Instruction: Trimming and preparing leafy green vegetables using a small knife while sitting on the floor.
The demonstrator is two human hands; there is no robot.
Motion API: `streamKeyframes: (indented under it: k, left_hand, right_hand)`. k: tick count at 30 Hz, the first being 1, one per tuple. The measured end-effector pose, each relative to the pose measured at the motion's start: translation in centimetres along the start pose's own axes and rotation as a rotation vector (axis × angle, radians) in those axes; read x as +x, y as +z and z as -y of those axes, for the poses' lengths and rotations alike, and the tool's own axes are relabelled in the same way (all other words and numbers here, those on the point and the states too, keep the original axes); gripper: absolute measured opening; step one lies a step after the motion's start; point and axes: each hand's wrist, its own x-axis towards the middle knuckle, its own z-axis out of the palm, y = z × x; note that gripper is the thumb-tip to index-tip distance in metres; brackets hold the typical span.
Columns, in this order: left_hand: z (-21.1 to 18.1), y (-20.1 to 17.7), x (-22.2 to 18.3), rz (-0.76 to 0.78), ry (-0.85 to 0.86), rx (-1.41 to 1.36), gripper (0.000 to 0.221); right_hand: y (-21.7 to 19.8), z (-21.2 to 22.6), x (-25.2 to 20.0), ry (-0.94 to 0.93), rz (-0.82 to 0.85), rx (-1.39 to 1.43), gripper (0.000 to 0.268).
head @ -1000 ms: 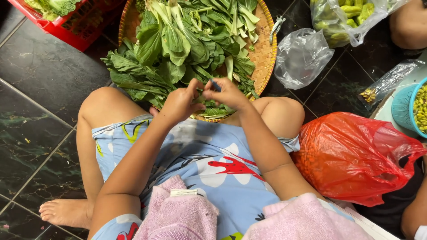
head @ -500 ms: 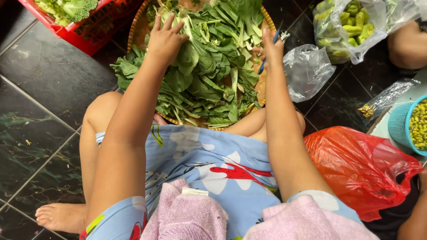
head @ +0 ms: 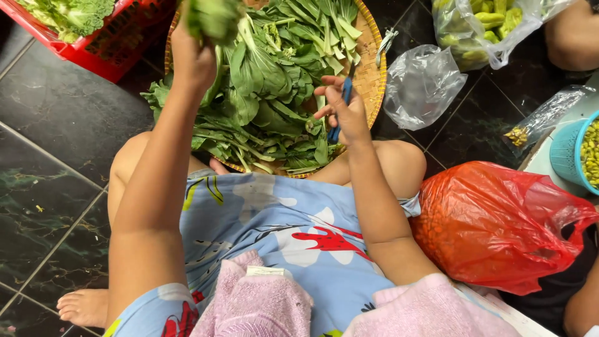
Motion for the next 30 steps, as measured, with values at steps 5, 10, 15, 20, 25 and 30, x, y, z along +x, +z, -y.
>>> streamKeyframes:
  k: [5,10,15,20,25,30]
  left_hand:
    - [-7.8,0.4,-3.0,-0.308,-0.675,-1.105,0.032]
    - [-8.4,3.7,-9.3,-0.452,-1.089,-1.357,0.032]
    - [-3.1,8.7,-14.7,-0.528,-0.934,-1.356,0.044]
    - [-4.5,9.3,-14.4,-0.586,-0.944,-1.214,0.047]
    - [-4.7,9.0,-14.3,-0.593,-0.866,-1.116,0.053]
    - [-6.3,8.4,-13.6,-0.416,-0.832,-1.028,0.039]
  right_hand:
    - [1.9,-4.7,-0.6,-0.09,0.046,-0.07,0.035]
    - [3.7,-6.3,-2.2,-0.145,0.266,-0.177,0.056]
    - [4.6,-8.5,-3.2,-0.166,0.406,0.015,0.056]
    - [6.0,-8.3,-4.3,-0.268,0.418,0.063,0.061]
    - [6.2,-8.8,-4.1,-0.268,0.455,0.114,0.059]
    - [3.9,-11.0,-1.1,-0.477,0.027,-0.178,0.055]
